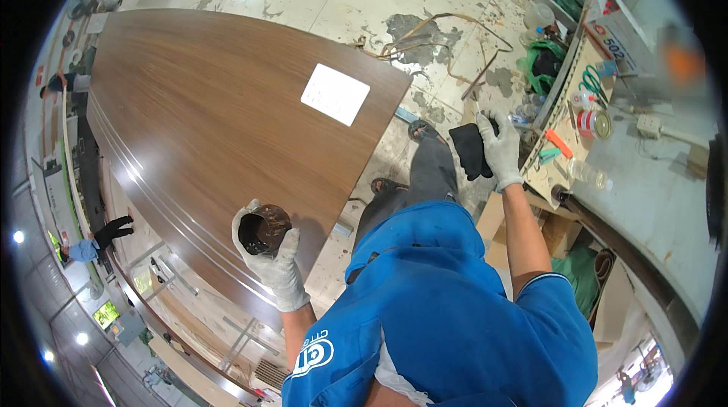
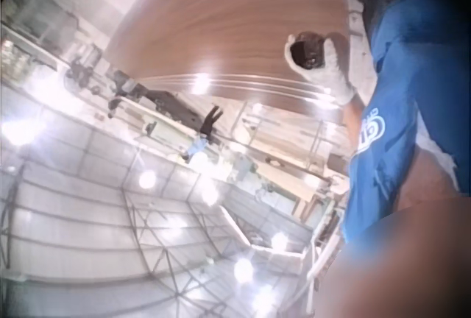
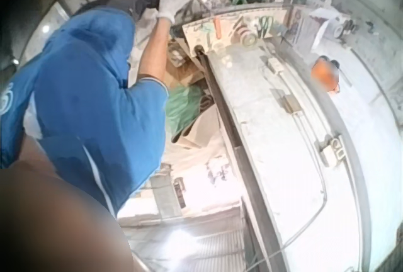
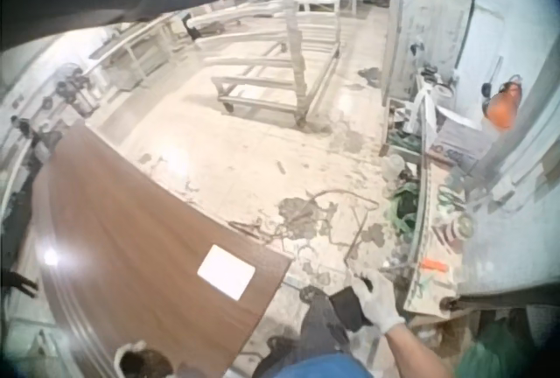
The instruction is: The person applies a dark liquid finish to a large wooden panel using a cloth, repeatedly dipping the cloth into a small container and wiping the surface. The person also flips the panel over to treat the other side.
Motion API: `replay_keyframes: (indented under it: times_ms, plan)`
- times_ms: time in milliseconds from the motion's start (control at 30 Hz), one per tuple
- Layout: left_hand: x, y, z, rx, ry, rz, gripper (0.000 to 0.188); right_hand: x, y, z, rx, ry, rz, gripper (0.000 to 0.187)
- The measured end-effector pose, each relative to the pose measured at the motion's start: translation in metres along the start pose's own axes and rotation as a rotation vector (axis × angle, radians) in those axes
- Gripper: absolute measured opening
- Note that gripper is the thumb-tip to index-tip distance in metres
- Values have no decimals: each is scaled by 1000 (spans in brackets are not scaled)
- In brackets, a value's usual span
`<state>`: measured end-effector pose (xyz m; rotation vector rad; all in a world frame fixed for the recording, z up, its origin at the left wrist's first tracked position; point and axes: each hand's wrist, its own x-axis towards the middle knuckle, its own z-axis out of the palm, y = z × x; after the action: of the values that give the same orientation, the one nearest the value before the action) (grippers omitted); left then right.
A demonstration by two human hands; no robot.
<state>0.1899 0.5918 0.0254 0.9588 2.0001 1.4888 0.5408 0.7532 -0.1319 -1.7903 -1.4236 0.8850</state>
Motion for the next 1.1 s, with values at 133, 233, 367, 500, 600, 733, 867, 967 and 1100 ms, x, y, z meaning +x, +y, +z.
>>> replay_keyframes:
  times_ms: [133, 233, 367, 500, 600, 733, 867, 967, 1100]
  plan:
    - [17, 11, 39, -72, 75, -86, 93, 52, 2, 11, -44, -118, -74, 24]
    - [30, 24, 69, -81, 74, -137, 93, 89, 3, 13, 17, -169, -53, 25]
    - [46, 39, 99, -123, 102, -169, 92, 127, 3, 11, 20, -232, 29, 25]
    - [54, 50, 116, -166, 131, -188, 92, 149, 3, 16, 42, -266, -18, 25]
    - [57, 53, 127, -177, 146, -187, 92, 153, 4, 20, 55, -349, 31, 24]
    - [57, 57, 137, -182, 140, -189, 90, 146, 2, 21, 73, -452, 70, 21]
    - [57, 61, 145, -162, 146, -186, 90, 136, -8, 16, 157, -512, -158, 17]
    - [56, 64, 150, -157, 143, -195, 90, 132, -20, 10, 208, -557, -308, 16]
    - [52, 66, 156, -164, 149, -194, 90, 127, -34, 7, 173, -644, -383, 12]
